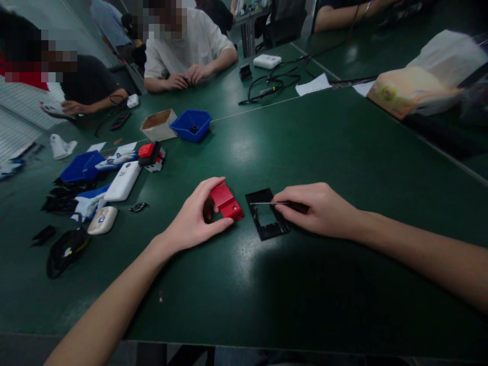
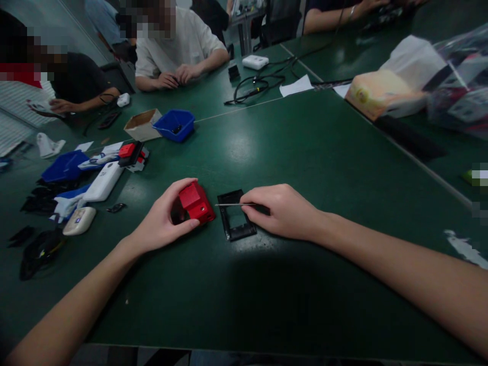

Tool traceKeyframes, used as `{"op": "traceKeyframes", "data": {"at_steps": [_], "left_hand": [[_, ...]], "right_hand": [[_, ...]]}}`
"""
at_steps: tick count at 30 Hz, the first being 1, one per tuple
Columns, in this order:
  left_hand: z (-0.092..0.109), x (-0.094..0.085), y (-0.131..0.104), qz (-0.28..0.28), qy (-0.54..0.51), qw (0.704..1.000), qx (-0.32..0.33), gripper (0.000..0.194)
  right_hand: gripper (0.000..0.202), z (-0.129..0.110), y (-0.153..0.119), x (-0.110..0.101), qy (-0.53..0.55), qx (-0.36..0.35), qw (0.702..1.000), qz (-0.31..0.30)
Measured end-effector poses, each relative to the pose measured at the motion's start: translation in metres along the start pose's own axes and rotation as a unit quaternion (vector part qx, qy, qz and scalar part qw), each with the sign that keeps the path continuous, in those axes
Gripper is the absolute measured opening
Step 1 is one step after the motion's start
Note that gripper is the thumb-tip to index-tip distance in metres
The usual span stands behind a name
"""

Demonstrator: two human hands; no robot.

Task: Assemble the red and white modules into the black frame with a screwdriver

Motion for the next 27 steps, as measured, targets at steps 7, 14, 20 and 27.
{"op": "traceKeyframes", "data": {"at_steps": [7,14,20,27], "left_hand": [[0.007,0.012,0.000,-0.007,-0.021,0.997,0.077,0.075],[0.014,0.022,0.002,-0.015,-0.100,0.994,0.035,0.090],[0.015,0.024,0.002,-0.020,-0.133,0.991,0.019,0.092],[0.018,0.029,0.001,-0.024,-0.115,0.993,0.020,0.092]], "right_hand": [[0.017,-0.001,0.001,0.000,-0.019,0.017,0.999,0.028],[0.017,-0.001,0.003,0.001,-0.019,0.027,0.999,0.018],[0.018,0.000,0.002,0.001,-0.018,0.025,0.999,0.019],[0.018,0.001,0.003,0.001,-0.017,0.027,0.999,0.028]]}}
Point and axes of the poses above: each hand's wrist, its own y-axis towards the middle knuckle, its own x-axis out of the palm, z = x × y, the point moved 1 cm from there along y, towards the middle knuckle, and after that the axes turned 13 degrees about -z, right-handed, at the moved point
